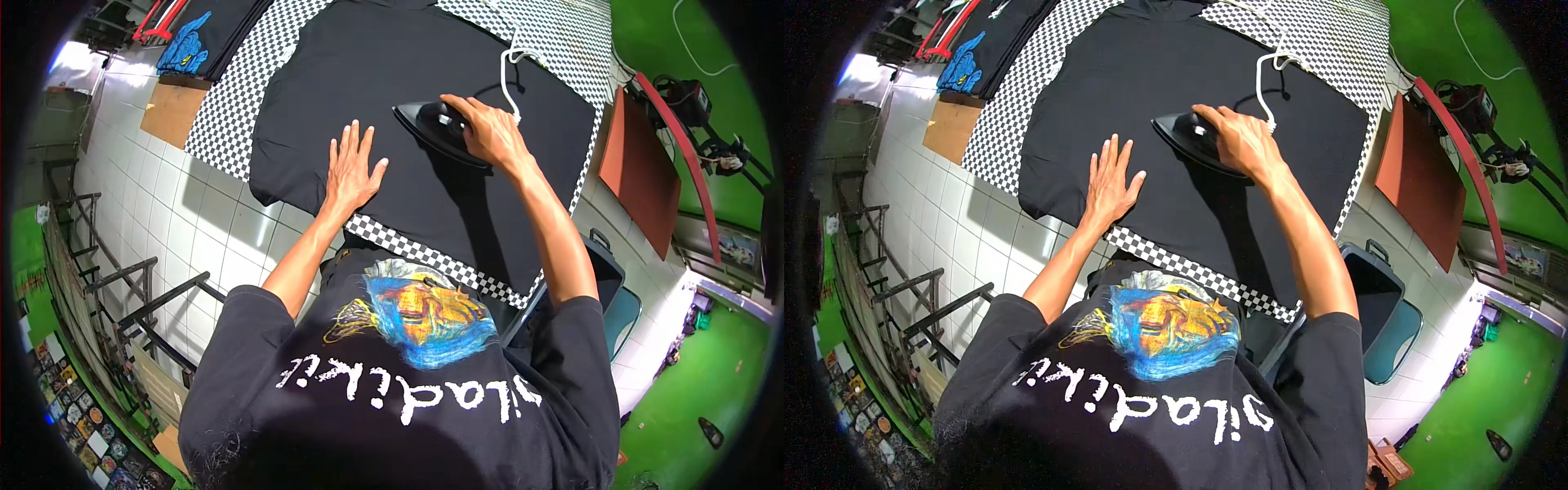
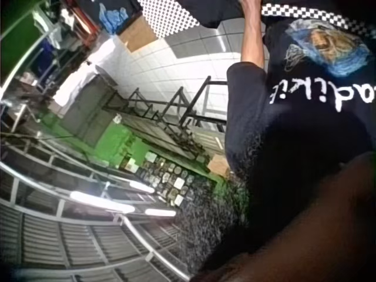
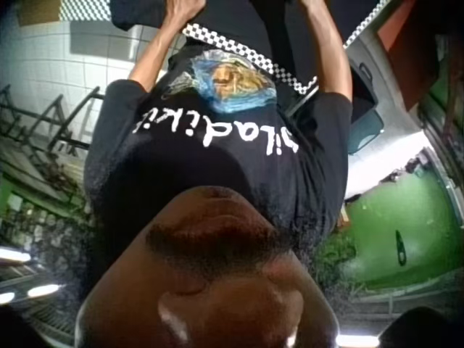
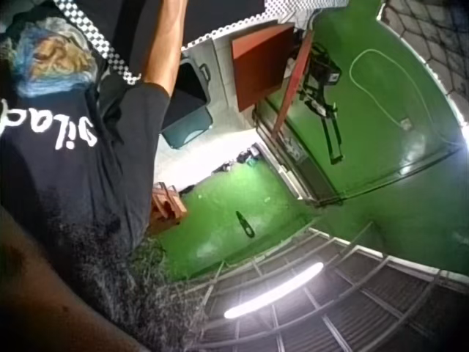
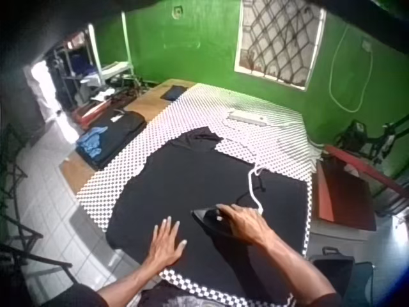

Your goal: Ironing and folding printed t-shirts on a checkered table.

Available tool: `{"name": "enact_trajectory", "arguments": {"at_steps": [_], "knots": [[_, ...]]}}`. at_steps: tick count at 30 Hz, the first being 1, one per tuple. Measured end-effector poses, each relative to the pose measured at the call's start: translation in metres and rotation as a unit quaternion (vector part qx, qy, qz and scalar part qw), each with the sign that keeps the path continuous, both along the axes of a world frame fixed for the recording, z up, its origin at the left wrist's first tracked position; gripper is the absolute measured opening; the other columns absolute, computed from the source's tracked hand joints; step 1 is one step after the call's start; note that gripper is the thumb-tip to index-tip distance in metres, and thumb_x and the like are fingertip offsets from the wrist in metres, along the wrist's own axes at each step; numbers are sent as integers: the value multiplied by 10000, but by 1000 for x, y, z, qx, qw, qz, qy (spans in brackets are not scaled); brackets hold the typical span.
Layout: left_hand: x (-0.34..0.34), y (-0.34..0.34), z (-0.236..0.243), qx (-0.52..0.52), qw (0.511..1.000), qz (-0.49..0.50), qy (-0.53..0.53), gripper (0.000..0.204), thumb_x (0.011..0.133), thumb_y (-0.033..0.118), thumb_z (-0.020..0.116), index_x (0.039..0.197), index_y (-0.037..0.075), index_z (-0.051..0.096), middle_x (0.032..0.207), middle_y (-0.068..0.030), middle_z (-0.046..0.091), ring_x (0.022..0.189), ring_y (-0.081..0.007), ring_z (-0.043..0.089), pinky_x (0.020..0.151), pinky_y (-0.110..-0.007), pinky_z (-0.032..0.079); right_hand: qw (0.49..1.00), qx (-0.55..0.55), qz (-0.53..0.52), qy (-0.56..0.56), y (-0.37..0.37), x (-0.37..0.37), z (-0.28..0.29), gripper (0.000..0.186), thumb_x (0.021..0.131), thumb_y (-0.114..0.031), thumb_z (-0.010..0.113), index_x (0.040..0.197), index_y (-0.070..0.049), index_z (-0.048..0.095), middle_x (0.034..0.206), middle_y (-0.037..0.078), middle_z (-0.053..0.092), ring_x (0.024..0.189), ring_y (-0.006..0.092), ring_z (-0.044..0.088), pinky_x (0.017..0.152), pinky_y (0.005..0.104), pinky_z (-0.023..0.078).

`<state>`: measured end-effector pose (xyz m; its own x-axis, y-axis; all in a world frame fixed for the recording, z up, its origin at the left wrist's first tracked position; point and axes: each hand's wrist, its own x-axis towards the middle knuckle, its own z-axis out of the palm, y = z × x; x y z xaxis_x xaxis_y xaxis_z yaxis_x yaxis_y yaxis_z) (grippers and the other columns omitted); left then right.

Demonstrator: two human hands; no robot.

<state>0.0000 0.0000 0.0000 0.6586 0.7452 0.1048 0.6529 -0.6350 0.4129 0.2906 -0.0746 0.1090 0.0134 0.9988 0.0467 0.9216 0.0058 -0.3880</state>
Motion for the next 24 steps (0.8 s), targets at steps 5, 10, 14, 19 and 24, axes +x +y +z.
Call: {"name": "enact_trajectory", "arguments": {"at_steps": [5,10,14,19,24], "knots": [[5,-11,9,3,1000,-24,7,727,984,398,594,1577,53,352,1652,-271,240,1532,-434,241,1230,-602,186,995,90,-31,-27,-13,30,-8,464,753,55,594,1197,-64,659,958,176,718,939,397,689,853,488,546],[12,-45,14,-17,999,-34,3,732,981,397,598,1575,46,353,1650,-277,238,1534,-432,238,1233,-594,185,995,76,-71,9,-33,25,-5,431,734,58,588,1148,-24,674,1026,187,724,969,410,682,857,479,557],[7,-73,16,-33,999,-32,-6,753,964,382,620,1577,42,346,1656,-271,228,1537,-428,234,1235,-593,177,998,57,-14,15,-54,13,-4,430,735,65,577,1146,-10,678,1031,176,729,969,393,684,902,457,539],[-3,-110,11,-41,998,-41,-4,753,972,373,620,1590,57,327,1669,-256,211,1541,-433,218,1237,-585,156,998,64,-28,0,-61,14,-7,468,717,84,569,1160,-16,683,1039,159,738,992,376,682,993,464,497],[-19,-116,7,-38,998,-47,-7,761,969,385,626,1586,50,333,1665,-260,216,1534,-441,228,1236,-582,159,999,35,-35,-11,-70,-3,-7,508,688,116,564,1158,-36,682,1143,147,728,1188,403,625,1156,537,380]]}}
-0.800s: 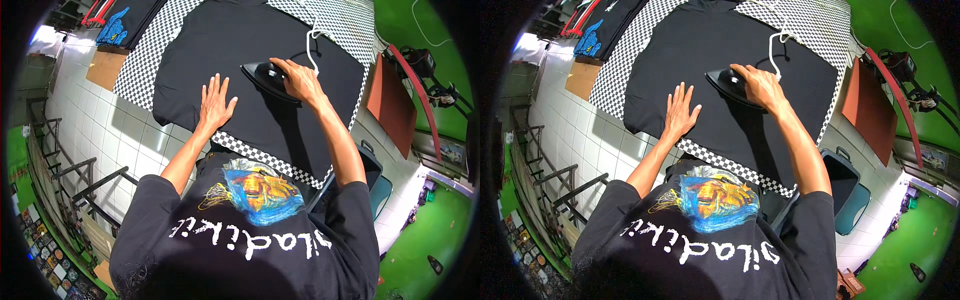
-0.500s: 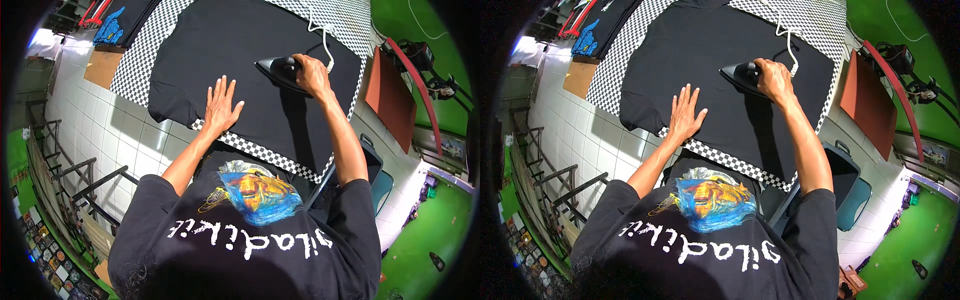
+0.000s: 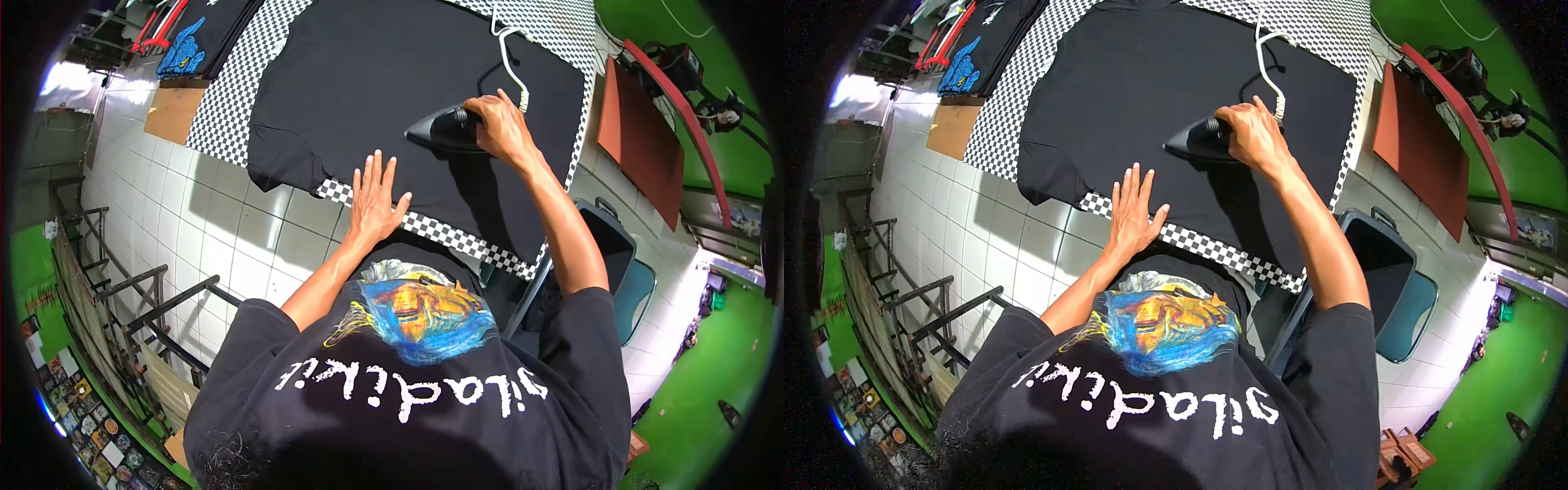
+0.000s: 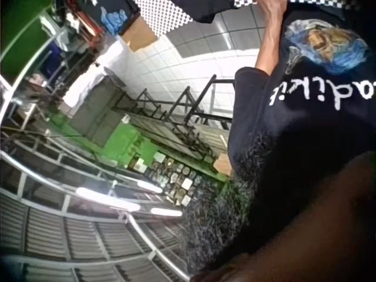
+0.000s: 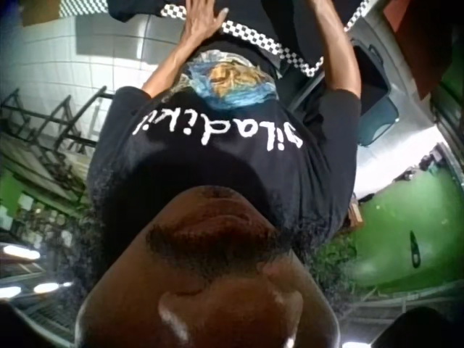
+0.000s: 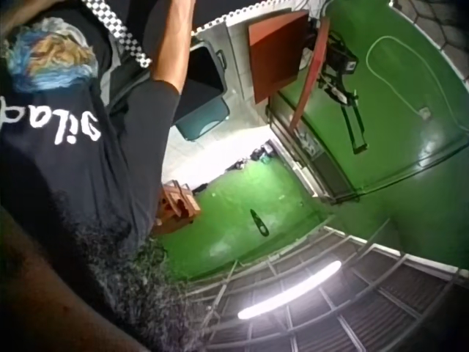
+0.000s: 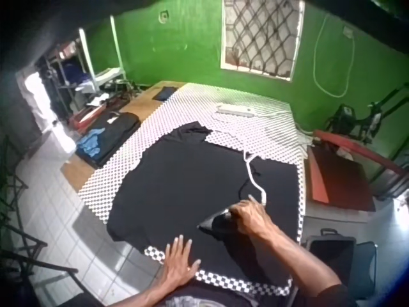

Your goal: Ironing and folding printed t-shirts on a checkered table.

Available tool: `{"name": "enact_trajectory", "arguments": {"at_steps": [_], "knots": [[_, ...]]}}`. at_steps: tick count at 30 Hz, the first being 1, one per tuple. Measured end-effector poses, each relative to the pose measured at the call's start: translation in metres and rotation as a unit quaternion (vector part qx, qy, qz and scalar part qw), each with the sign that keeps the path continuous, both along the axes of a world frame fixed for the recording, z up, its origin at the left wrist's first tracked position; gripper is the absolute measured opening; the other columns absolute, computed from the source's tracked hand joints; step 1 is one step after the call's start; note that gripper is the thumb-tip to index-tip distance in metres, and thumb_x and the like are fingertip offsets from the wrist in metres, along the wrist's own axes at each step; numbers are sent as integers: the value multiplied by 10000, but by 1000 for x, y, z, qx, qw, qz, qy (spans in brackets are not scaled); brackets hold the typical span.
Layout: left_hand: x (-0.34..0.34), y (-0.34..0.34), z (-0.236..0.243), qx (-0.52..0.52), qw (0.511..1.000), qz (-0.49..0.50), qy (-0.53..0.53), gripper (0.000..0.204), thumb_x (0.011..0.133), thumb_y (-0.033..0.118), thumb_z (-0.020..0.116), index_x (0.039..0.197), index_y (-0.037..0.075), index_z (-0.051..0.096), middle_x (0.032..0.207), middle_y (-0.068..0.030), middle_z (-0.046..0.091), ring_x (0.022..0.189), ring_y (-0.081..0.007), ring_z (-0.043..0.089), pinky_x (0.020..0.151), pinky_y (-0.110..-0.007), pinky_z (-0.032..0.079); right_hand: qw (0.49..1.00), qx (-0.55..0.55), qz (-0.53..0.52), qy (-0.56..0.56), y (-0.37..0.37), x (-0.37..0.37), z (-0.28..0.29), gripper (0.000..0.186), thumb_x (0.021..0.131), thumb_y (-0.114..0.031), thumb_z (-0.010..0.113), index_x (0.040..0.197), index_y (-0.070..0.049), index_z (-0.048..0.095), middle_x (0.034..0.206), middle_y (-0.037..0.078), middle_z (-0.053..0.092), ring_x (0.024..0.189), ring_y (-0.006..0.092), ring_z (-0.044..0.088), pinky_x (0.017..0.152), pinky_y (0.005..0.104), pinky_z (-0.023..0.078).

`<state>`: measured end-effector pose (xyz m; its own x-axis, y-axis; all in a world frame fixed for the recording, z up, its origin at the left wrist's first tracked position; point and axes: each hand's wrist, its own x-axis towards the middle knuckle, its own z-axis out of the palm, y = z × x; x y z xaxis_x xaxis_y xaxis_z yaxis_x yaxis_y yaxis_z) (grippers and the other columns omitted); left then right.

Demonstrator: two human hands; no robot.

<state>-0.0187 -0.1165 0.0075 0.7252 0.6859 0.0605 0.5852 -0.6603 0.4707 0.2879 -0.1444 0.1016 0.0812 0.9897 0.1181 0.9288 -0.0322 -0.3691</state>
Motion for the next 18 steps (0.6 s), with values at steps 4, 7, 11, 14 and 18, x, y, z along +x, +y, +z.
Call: {"name": "enact_trajectory", "arguments": {"at_steps": [4,7,11,14,18], "knots": [[-7,-4,-6,1,1000,2,-26,759,967,390,628,1582,51,341,1662,-260,227,1534,-434,235,1237,-577,162,999,-21,18,-42,-28,-3,4,532,666,147,555,1142,-56,677,1256,123,701,1360,411,510,1218,613,249],[-9,-5,-7,3,999,-2,-34,758,965,394,630,1580,54,347,1659,-260,237,1534,-430,239,1238,-574,165,999,-36,9,-40,-54,13,-9,570,634,188,541,1119,-83,670,1361,93,660,1479,394,386,1226,677,153],[-7,-3,-9,18,999,3,-46,761,963,420,623,1578,59,357,1652,-260,256,1533,-425,246,1239,-573,165,999,-10,30,-24,-86,24,-12,499,658,199,559,1051,-90,664,1384,98,649,1494,386,367,1231,670,157],[-8,-3,-13,20,999,5,-43,759,964,423,619,1578,59,359,1653,-259,256,1531,-424,250,1238,-576,164,998,-37,35,-45,-107,23,-4,430,677,185,591,1007,-84,657,1390,102,645,1493,386,366,1235,659,163],[-3,-7,-10,19,999,10,-38,752,957,416,620,1568,54,373,1650,-276,245,1537,-428,230,1235,-595,154,995,-61,42,-67,-134,29,7,351,691,165,632,948,-74,649,1397,107,640,1491,387,366,1242,640,176]]}}
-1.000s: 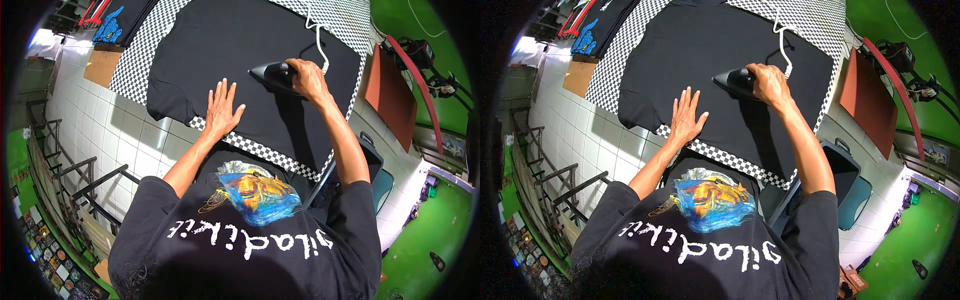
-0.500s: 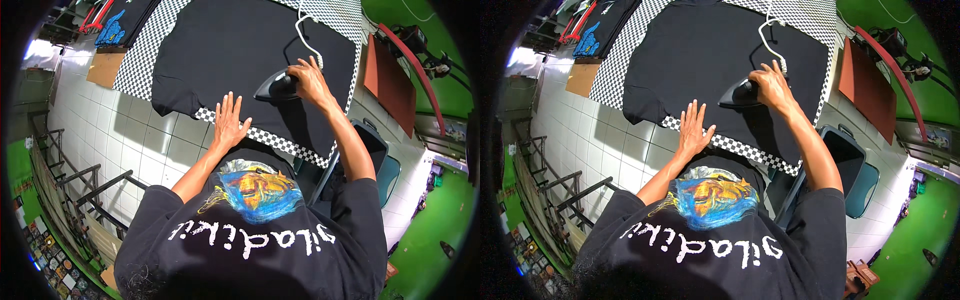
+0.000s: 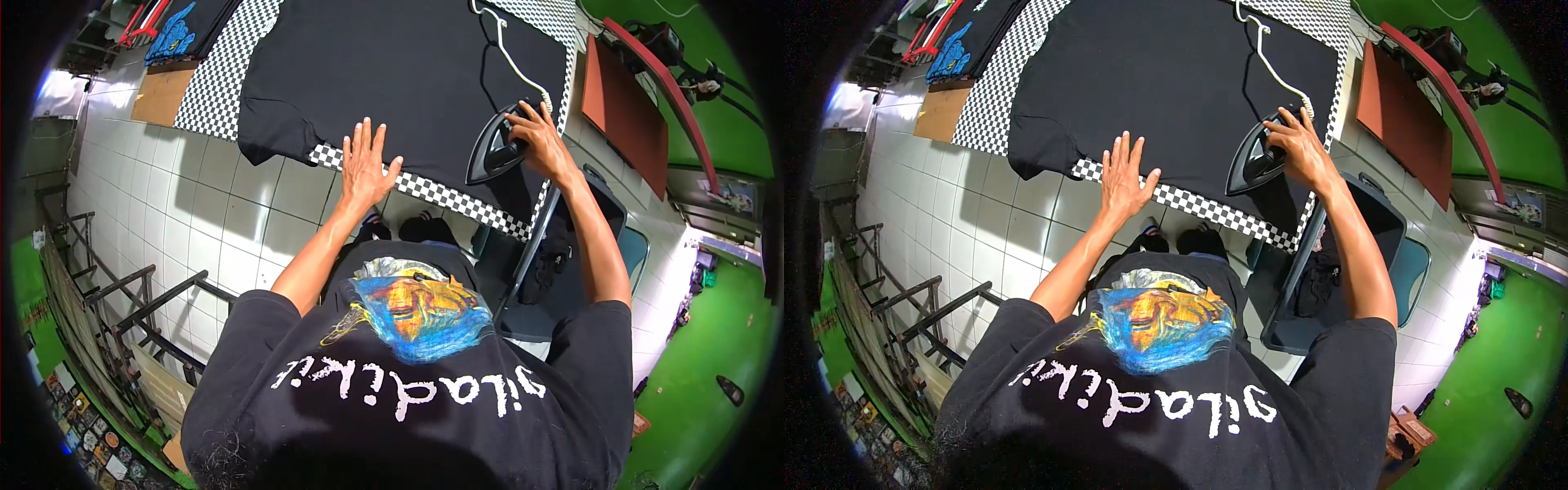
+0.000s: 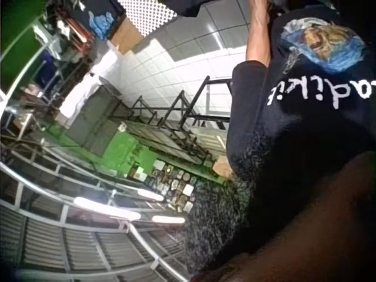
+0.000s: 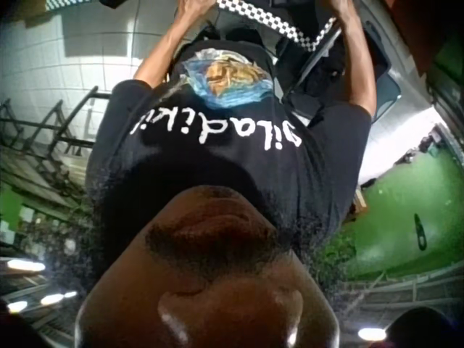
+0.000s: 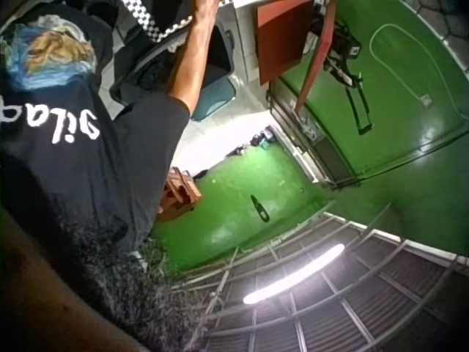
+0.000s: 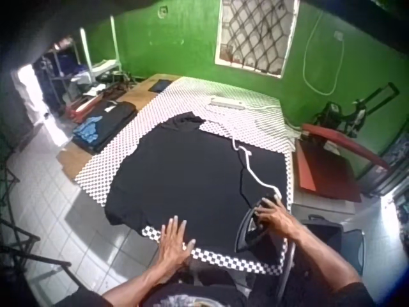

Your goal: Ironing and folding printed t-shirts on a checkered table.

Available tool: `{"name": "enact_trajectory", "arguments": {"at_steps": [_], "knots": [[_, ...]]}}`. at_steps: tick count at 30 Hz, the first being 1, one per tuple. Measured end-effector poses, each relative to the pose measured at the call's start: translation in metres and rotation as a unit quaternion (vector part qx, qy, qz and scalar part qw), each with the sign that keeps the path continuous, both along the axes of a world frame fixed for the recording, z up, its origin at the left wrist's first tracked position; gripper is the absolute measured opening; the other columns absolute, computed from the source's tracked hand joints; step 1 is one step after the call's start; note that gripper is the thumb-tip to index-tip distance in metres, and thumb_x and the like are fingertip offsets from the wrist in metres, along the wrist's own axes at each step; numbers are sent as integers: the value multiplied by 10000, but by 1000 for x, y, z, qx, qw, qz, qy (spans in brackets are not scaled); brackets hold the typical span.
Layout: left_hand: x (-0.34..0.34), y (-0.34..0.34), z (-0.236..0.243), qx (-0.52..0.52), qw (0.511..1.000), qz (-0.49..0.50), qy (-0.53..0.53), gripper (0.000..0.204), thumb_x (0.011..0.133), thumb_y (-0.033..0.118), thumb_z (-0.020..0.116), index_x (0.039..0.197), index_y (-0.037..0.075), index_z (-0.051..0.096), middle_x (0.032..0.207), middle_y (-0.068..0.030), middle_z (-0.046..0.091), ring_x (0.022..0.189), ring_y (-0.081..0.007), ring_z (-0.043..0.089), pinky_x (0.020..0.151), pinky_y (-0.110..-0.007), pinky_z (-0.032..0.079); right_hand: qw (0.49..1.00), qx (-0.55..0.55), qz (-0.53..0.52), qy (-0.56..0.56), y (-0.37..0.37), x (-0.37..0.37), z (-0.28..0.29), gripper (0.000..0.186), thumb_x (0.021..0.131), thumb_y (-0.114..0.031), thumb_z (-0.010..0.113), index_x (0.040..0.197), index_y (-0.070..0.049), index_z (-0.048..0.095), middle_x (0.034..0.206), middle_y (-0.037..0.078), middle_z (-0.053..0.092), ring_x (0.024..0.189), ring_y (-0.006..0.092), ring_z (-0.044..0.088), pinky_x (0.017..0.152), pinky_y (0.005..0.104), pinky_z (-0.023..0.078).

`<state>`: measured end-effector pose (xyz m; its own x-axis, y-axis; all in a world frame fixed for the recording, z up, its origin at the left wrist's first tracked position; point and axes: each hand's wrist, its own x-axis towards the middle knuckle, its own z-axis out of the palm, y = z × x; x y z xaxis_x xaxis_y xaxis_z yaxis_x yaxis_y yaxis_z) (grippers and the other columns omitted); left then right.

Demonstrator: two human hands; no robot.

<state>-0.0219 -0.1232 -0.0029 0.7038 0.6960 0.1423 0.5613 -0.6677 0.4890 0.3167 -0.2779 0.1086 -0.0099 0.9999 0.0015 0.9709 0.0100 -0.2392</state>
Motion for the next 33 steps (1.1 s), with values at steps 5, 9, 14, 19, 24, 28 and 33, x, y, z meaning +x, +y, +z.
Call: {"name": "enact_trajectory", "arguments": {"at_steps": [5,9,14,19,24,28,33], "knots": [[24,-27,8,-3,1000,2,-6,745,946,405,629,1552,44,391,1642,-298,235,1538,-440,212,1227,-621,148,999,-42,32,10,-32,4,15,266,708,137,650,874,-71,653,1409,111,628,1495,371,361,1254,620,199],[52,-56,5,4,1000,0,0,732,947,398,632,1556,69,393,1644,-281,247,1532,-436,228,1229,-617,151,995,-71,67,-18,-42,12,22,229,707,95,684,855,-79,665,1414,88,627,1499,347,359,1272,596,188],[54,-68,-3,26,999,19,-4,702,949,398,637,1551,112,417,1650,-225,278,1520,-405,274,1231,-590,178,991,-70,114,-23,-50,26,23,256,701,76,699,893,-92,696,1356,67,661,1464,340,414,1268,588,208],[56,-70,-5,42,998,30,-20,671,946,390,643,1525,110,453,1638,-193,324,1509,-377,311,1231,-565,203,995,-41,83,-19,-32,55,27,388,684,63,669,1042,-71,735,1181,77,736,1214,285,638,1192,527,361],[53,-70,-7,47,997,45,-38,623,943,343,651,1490,93,487,1604,-188,379,1487,-380,347,1223,-549,238,998,43,9,41,-10,43,20,515,741,38,657,1242,-71,703,1099,138,751,970,352,714,909,410,568],[50,-71,-7,30,993,57,-99,598,943,298,655,1479,86,492,1571,-187,418,1470,-382,368,1214,-535,268,998,-11,-5,65,8,25,26,530,754,28,667,1270,-91,694,1091,150,748,930,356,719,806,421,586],[32,-60,10,16,989,54,-140,526,926,255,664,1400,59,550,1395,-201,571,1333,-389,511,1174,-548,322,992,39,65,102,31,-13,20,550,841,-71,742,1375,-132,626,1050,161,734,857,373,711,731,436,573]]}}
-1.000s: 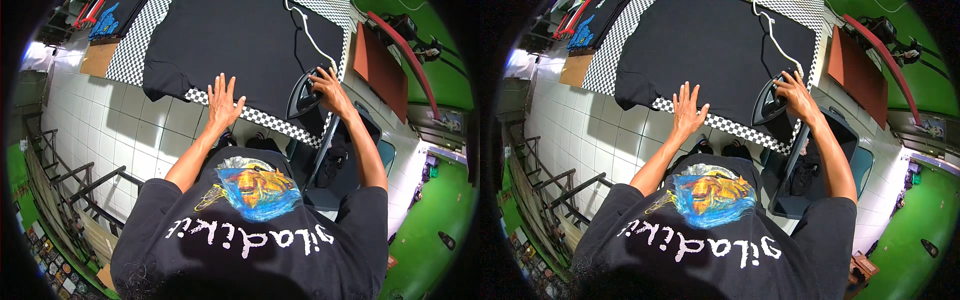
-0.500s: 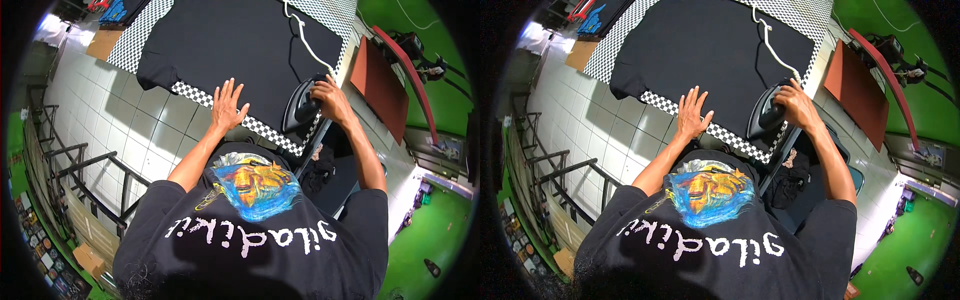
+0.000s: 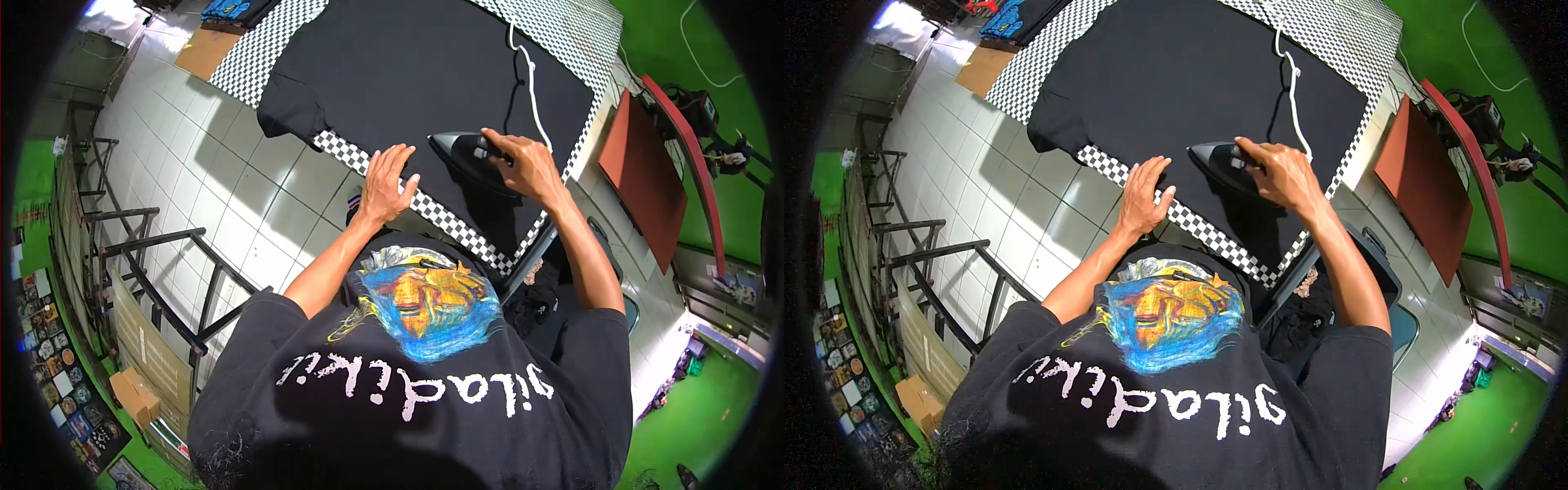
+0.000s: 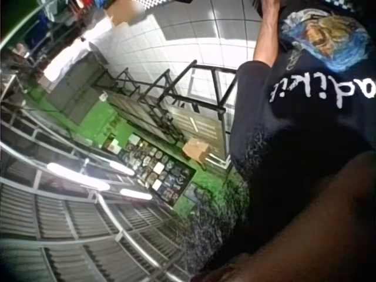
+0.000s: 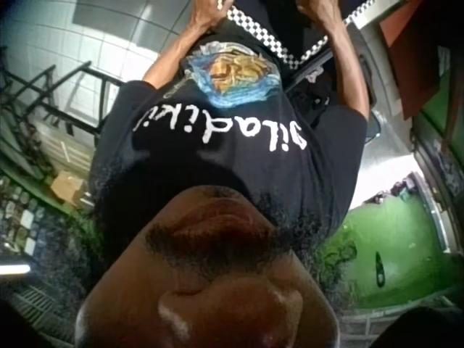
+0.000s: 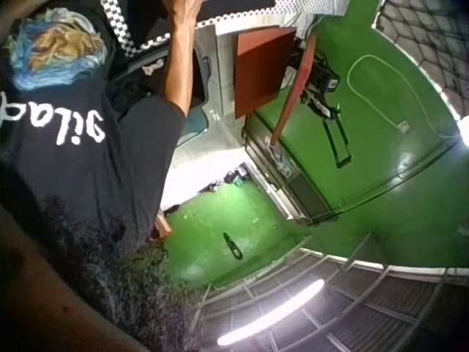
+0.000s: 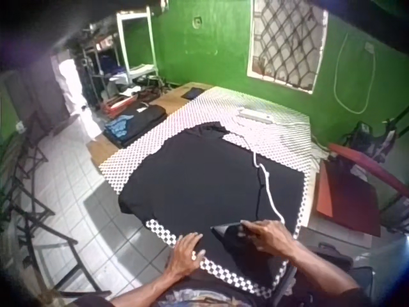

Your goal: Ironing and folding printed t-shirts on a checkered table.

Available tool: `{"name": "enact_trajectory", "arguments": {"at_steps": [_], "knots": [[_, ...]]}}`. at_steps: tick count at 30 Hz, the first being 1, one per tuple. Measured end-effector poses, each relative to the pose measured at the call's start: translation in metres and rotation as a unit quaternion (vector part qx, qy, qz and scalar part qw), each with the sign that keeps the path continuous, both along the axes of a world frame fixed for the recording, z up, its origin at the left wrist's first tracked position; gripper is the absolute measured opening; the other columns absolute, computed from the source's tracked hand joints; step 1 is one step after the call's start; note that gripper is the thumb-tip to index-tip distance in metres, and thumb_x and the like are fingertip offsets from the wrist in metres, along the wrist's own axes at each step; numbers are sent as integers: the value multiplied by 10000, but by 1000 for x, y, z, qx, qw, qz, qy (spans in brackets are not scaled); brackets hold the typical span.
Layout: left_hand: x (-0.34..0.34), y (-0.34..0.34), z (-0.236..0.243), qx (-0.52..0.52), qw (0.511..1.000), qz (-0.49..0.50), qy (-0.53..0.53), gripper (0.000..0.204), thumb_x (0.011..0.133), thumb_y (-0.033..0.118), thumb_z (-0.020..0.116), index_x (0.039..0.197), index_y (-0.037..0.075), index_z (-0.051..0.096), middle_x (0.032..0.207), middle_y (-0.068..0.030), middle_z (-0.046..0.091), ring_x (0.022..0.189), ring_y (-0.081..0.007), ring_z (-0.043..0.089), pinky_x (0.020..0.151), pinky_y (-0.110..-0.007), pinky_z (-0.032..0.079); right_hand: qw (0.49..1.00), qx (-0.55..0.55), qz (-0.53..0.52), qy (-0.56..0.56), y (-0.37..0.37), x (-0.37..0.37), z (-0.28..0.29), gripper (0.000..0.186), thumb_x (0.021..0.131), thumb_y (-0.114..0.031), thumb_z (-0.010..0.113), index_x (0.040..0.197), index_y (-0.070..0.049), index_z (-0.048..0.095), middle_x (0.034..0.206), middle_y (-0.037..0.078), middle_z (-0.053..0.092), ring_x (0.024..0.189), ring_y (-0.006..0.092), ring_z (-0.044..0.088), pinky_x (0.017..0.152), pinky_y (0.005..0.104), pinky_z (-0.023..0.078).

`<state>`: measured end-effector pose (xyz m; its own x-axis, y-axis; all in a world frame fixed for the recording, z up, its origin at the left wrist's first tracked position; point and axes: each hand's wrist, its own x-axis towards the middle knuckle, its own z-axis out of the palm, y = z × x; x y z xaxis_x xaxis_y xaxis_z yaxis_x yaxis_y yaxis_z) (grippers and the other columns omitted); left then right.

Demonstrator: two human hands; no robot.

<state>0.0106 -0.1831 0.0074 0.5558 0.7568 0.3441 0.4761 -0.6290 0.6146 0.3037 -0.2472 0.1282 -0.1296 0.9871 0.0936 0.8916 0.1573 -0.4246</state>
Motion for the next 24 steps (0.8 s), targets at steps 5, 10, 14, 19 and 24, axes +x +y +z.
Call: {"name": "enact_trajectory", "arguments": {"at_steps": [5,10,14,19,24], "knots": [[-33,41,24,6,999,21,-28,429,914,210,672,1314,65,612,1341,-155,612,1273,-362,564,1162,-537,348,999,13,19,34,25,-51,-6,549,852,-94,751,1383,-150,624,952,139,721,801,351,700,691,442,564],[-69,124,31,36,998,53,4,411,897,217,680,1275,63,636,1344,-165,591,1269,-372,554,1138,-547,363,997,26,-68,19,79,-82,-13,531,869,-111,739,1385,-152,623,964,125,724,789,353,701,686,436,563],[-101,191,26,62,993,81,51,389,911,217,678,1270,72,639,1375,-161,563,1280,-382,538,1136,-550,361,989,48,-137,15,125,-106,-18,522,880,-112,727,1388,-162,623,966,124,724,779,362,702,686,436,562],[-129,254,21,76,992,83,62,386,912,216,681,1265,66,641,1374,-179,557,1280,-384,529,1115,-509,380,994,58,-80,38,165,-140,-18,536,868,-105,728,1390,-164,624,977,126,726,781,359,704,687,440,563],[-146,296,8,74,991,68,87,426,934,245,662,1315,61,622,1396,-188,555,1292,-383,520,1117,-491,369,989,58,-136,21,212,-178,-18,511,864,-114,718,1367,-161,637,947,119,717,799,345,717,694,430,577]]}}
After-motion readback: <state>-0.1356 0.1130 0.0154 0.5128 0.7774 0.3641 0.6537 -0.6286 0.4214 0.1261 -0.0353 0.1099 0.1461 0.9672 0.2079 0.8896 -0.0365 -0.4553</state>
